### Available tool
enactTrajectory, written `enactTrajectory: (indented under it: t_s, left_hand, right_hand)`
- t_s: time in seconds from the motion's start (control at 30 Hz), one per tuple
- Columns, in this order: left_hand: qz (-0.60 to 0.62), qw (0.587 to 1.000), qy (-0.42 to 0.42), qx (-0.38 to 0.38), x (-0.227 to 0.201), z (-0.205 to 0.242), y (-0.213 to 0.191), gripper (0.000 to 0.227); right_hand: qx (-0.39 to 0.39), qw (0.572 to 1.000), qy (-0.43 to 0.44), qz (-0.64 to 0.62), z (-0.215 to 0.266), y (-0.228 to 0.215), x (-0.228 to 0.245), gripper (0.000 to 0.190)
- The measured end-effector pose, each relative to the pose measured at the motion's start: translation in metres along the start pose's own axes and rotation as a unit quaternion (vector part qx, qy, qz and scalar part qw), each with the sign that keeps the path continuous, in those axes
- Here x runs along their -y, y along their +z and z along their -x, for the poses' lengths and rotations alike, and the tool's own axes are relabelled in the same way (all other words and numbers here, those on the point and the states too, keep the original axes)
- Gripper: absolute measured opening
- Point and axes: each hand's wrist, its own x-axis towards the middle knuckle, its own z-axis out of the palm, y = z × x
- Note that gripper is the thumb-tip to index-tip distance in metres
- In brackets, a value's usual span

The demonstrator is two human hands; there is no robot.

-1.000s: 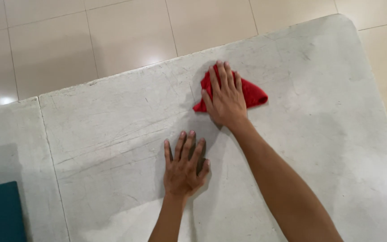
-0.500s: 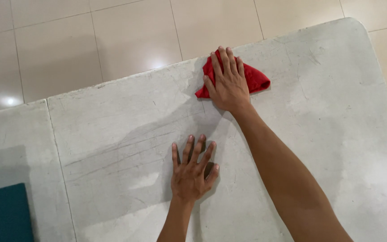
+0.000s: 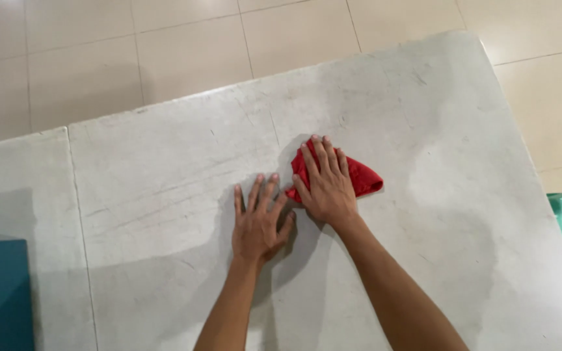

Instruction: Wiping a white table using a red cloth and organizing papers and a vest in a box.

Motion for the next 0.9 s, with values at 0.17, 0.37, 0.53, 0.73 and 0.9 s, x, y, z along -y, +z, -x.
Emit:
enactTrajectory:
  t_s: [0.17, 0.37, 0.53, 0.73, 0.9]
  left_hand:
    - [0.006, 1.000, -0.016, 0.000, -0.008, 0.003, 0.000, 0.057]
    - [-0.010, 0.999, -0.027, -0.042, -0.041, 0.044, 0.007, 0.060]
    - [0.003, 0.999, -0.024, -0.032, -0.062, 0.088, 0.005, 0.062]
    - [0.025, 0.999, -0.036, 0.022, -0.087, 0.141, -0.007, 0.071]
    - [0.039, 0.999, -0.022, 0.005, -0.100, 0.194, -0.002, 0.067]
  right_hand:
    - [0.002, 1.000, -0.003, -0.010, 0.051, -0.003, 0.012, 0.070]
    - [0.002, 1.000, 0.005, -0.009, 0.116, -0.010, 0.025, 0.069]
    - [-0.004, 1.000, 0.008, -0.022, 0.164, -0.016, 0.033, 0.072]
    - [0.001, 1.000, 0.007, -0.018, 0.241, -0.026, 0.043, 0.071]
    - [0.022, 0.998, 0.019, -0.049, 0.337, -0.047, 0.059, 0.073]
